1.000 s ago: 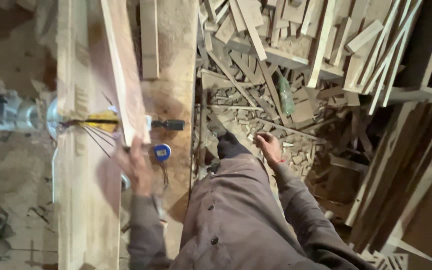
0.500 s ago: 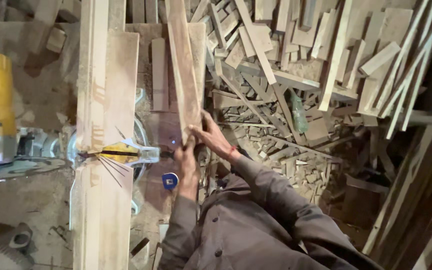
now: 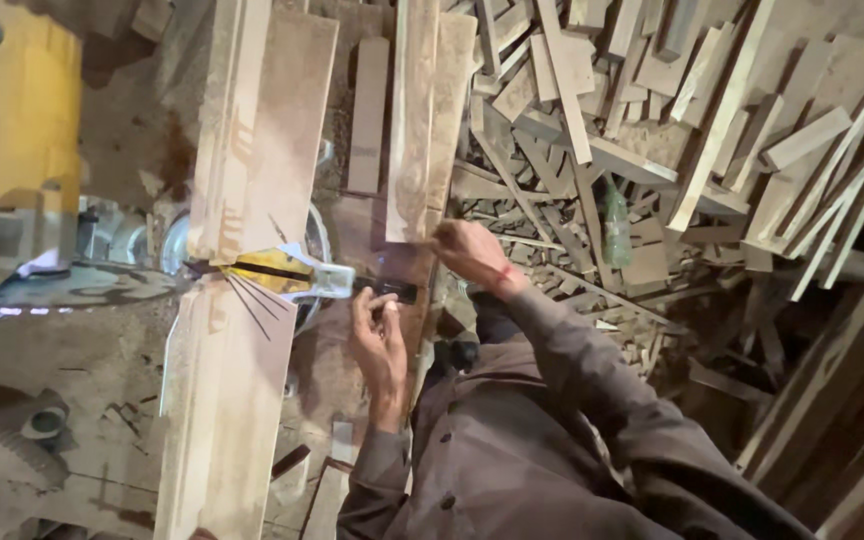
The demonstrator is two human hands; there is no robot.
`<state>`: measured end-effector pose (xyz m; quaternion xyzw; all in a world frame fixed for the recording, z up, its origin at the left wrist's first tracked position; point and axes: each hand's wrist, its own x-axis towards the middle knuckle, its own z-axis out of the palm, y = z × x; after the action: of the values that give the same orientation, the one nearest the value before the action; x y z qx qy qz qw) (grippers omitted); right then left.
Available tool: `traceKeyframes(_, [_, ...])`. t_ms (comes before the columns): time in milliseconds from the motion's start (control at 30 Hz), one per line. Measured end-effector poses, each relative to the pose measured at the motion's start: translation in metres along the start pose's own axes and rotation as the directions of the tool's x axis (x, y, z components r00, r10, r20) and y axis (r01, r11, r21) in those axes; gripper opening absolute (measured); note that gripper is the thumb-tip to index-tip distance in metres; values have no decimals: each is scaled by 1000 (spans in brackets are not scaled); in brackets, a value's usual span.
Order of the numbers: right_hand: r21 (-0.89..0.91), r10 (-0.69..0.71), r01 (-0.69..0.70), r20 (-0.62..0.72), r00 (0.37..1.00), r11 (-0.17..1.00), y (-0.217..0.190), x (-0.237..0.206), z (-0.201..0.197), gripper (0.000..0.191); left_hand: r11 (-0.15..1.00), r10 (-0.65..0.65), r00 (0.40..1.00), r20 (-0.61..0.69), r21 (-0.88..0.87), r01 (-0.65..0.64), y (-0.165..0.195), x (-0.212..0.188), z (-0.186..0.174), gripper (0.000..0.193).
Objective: The person places a long wooden strip on the workbench, measures it with a tape measure and marks it, then cuts it with a miter saw. They carry the cut plank across the workshop, stack it with other boards, and later position another board and cut it with a circular saw.
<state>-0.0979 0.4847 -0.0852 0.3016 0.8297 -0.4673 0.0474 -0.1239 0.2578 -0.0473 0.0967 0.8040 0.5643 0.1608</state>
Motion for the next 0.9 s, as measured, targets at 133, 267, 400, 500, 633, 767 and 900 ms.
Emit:
traceKeyframes(133, [148, -3, 10, -50, 999, 989, 25, -42, 15, 34, 940, 116, 991, 73, 314, -133, -10, 36, 3, 37])
traceKeyframes(267, [471, 99, -114, 55, 994, 875, 42, -61, 19, 42, 738, 336, 919, 208, 548, -394, -10, 95, 62, 63])
traceKeyframes(400, [649, 69, 48, -154, 986, 759, 30, -23, -1, 51, 799, 221, 936, 276, 499, -335, -5, 119, 96, 70])
traceKeyframes(500, [691, 201, 15, -231, 952, 723, 13, 28, -32, 49, 774, 328, 912, 245, 484, -408, 8, 112, 116, 67])
traceKeyframes(633, [836, 292, -65, -117, 949, 545, 7, 86, -77, 44, 840, 319, 914, 250, 372, -395, 40, 98, 160, 75])
traceKeyframes(767, [857, 460, -30, -246, 853, 514, 59, 139, -130, 40, 865, 281, 821, 498, 238, -441, 65, 150, 188, 64])
traceKeyframes(900, [696, 412, 44, -474, 778, 717, 150, 205, -197, 40, 751, 303, 887, 347, 487, -447, 68, 255, 212, 55])
